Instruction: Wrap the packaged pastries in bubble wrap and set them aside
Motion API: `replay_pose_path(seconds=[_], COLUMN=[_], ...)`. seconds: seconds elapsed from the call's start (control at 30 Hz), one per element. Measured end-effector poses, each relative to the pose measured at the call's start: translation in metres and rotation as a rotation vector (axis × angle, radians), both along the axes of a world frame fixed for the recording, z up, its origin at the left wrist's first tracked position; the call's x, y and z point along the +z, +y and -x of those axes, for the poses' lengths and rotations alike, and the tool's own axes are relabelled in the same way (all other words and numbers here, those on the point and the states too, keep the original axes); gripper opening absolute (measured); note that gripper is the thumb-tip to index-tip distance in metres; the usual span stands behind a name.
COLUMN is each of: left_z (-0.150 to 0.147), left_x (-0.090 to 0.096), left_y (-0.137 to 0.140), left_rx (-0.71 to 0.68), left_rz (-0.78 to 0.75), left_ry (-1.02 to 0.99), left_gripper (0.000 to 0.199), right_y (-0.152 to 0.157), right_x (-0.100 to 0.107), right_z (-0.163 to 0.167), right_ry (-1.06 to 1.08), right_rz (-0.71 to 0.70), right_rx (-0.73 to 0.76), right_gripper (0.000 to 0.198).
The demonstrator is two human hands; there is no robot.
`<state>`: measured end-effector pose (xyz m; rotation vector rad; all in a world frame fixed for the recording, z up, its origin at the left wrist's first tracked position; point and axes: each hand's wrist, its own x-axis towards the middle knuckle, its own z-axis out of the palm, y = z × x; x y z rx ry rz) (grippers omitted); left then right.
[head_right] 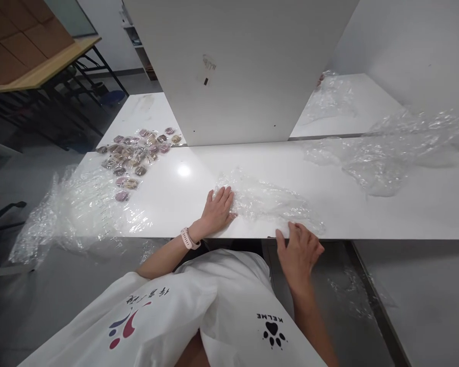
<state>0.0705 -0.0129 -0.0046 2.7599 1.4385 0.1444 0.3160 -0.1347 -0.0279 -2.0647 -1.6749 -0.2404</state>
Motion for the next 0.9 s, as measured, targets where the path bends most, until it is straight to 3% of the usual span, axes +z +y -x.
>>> replay_pose_path(seconds=[0.13,0.23,0.3,0.37,0.47,0.67,0.83,0.9], left_z=[-0.002,0.000,0.003,0.006,0.017,0.043,0.056,0.061], left_x=[0.001,0.000,-0.002,-0.006,-0.015,-0.028,-0.017,-0.009], left_y=[0.002,0.003,0.007,0.010,0.012,-0.014,-0.035,-0.031], left_rx=[-0.032,-0.049,-0.070,-0.084,-0.068,-0.001,0.221,0.184], left_rz=[-0.008,-0.038,-0.044,-0.013,0.048,0.065,-0.298,-0.293], left_ry=[0.022,0.010,-0.042,-0.117,-0.221,-0.278,-0.397,-0.369], left_gripper=[0.060,0.054,0.047,0.041,0.037,0.030,0.026,0.040], right_y=[0.062,0.121,0.148,0.159,0.157,0.148,0.157,0.159], right_x=[0.002,0.013,0.026,0.038,0.051,0.047,0.025,0.020], right_z=[0.014,0.042,0.069,0.099,0.132,0.144,0.147,0.147], right_ry=[0.095,0.402,0.611,0.731,0.753,0.800,0.876,0.862], right_rz=[0.038,0.015,-0.018,0.009,0.199,0.401,0.357,0.317], right_rx=[0.159,0.267,0.441,0.695,0.976,0.993,0.924,0.957], right_gripper=[0.041,0.039,0.034,0.028,0.026,0.027,0.028,0.022])
